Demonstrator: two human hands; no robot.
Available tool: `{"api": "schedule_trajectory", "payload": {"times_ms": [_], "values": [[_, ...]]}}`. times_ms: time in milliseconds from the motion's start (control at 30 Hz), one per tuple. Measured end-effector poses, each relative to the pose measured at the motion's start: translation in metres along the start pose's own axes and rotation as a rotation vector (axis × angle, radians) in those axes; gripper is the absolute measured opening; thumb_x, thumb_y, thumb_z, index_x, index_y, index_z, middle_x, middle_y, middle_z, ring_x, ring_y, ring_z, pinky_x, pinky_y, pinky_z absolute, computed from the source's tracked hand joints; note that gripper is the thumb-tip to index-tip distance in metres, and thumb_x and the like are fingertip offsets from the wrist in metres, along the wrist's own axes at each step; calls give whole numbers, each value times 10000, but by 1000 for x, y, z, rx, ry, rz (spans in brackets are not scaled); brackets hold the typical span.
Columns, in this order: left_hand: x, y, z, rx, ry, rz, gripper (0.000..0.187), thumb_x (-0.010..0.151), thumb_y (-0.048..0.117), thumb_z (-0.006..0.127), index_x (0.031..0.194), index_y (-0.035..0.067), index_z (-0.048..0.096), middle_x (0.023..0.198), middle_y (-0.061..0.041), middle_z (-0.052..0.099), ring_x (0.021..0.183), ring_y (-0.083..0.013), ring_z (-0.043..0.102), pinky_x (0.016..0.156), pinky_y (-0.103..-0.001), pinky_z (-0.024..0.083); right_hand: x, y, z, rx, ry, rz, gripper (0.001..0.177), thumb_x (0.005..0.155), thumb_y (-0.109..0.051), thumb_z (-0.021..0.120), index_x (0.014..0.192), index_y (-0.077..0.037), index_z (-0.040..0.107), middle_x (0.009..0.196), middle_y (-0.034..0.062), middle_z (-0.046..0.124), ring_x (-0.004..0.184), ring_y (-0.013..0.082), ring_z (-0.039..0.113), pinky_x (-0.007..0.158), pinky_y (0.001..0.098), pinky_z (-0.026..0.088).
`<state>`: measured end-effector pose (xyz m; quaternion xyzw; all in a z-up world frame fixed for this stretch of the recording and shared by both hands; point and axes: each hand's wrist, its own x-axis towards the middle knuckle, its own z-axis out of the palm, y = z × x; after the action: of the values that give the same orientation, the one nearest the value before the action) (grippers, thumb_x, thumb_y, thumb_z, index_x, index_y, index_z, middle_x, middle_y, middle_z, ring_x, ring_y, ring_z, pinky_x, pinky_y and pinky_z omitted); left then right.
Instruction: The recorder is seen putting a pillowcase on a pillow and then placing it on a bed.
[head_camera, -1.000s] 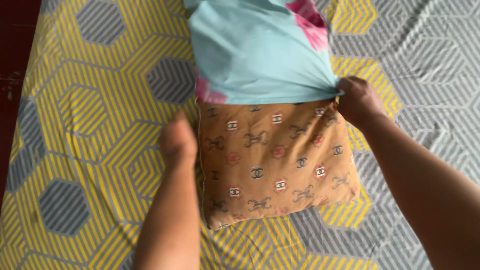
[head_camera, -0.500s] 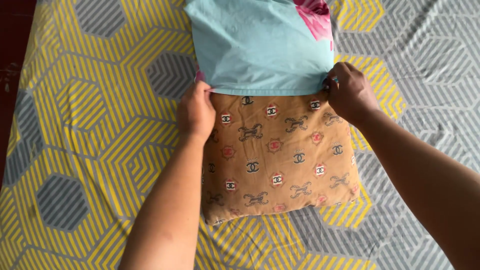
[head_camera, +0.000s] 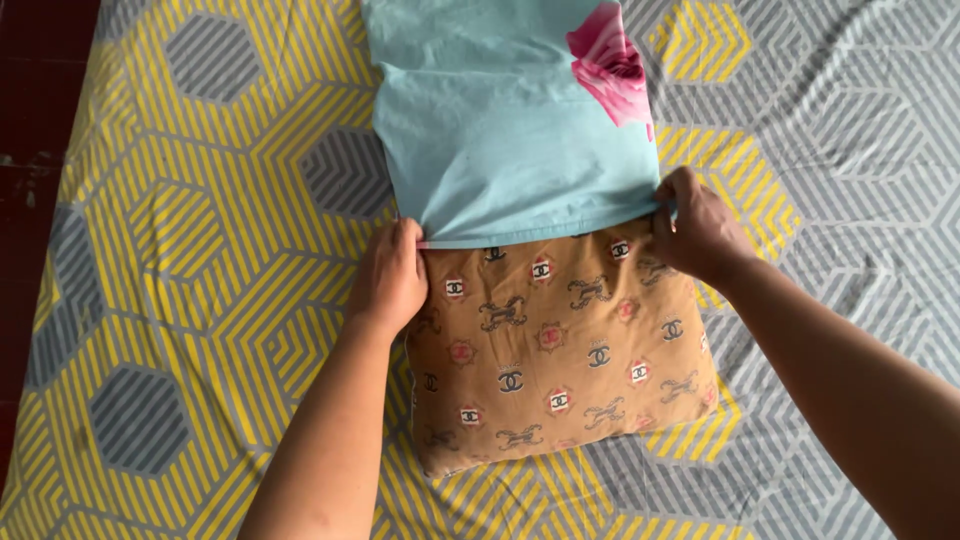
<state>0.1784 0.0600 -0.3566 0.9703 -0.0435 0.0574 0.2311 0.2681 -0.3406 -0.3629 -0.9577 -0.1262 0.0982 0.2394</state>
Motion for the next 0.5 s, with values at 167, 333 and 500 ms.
{"api": "schedule_trajectory", "payload": {"times_ms": [167,333,500], "values": [[4,-16,30,-109,155,-121,221,871,48,695,952,75,492,967,-153,636,963,-399,623,824,-482,510,6,7,30,134,163,44,429,942,-222,684,1268,-26,485,1087,207,659,1017,405,675,875,484,546],[-1,-15,42,-251,241,-382,197,919,30,644,994,57,464,965,-173,629,912,-392,639,764,-488,513,-7,-28,21,70,121,85,900,748,-402,873,1368,53,406,1262,286,485,1201,445,490,980,493,462],[11,13,-1,-132,145,-397,206,932,1,594,1089,56,472,1028,-155,672,971,-403,657,770,-515,524,-15,-100,-3,-110,228,-16,902,769,-455,844,1425,8,434,1429,278,410,1331,433,411,1091,532,406]]}}
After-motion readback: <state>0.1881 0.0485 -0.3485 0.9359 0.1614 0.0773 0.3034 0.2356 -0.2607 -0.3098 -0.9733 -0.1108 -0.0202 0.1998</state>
